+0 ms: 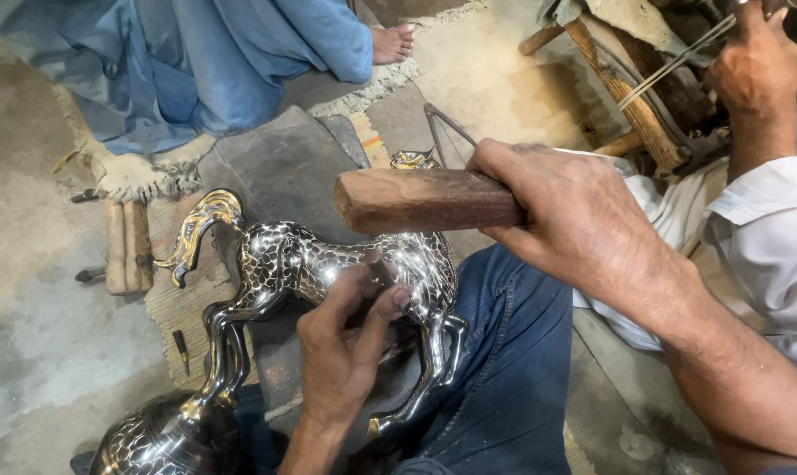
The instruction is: The person holds a metal horse sculpture on their lap and repeatedly rubs its surface with a wooden block. They rotate the sculpture to access different sides and continue the rubbing motion across the body and legs.
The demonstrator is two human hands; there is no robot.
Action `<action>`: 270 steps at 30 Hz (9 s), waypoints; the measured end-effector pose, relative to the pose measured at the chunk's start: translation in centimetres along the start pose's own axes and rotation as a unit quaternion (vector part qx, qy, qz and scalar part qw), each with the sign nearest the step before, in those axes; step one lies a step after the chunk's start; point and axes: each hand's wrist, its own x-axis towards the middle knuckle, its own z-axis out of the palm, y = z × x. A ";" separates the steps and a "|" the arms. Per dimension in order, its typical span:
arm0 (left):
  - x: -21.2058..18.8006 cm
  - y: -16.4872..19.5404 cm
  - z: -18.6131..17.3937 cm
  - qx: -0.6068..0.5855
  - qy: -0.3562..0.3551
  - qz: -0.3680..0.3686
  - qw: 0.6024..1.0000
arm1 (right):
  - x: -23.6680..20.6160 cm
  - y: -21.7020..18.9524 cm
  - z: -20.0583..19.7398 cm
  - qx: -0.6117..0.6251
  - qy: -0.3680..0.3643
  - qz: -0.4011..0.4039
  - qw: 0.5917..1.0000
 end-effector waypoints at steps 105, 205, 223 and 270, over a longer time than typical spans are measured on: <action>1.1 -1.0 -2.1 0.020 -0.141 0.161 0.977 | -4.8 -0.1 0.9 0.022 0.001 0.013 1.000; 1.9 0.1 -1.6 0.004 -0.195 0.111 0.975 | -6.7 1.4 1.4 -0.046 0.015 0.012 0.999; 2.0 0.0 -1.6 -0.018 -0.197 0.099 0.975 | -7.1 1.0 1.6 0.036 -0.035 0.128 0.991; 2.7 0.5 -1.8 0.008 -0.241 0.149 0.959 | -8.9 1.7 1.2 -0.046 -0.002 0.026 0.999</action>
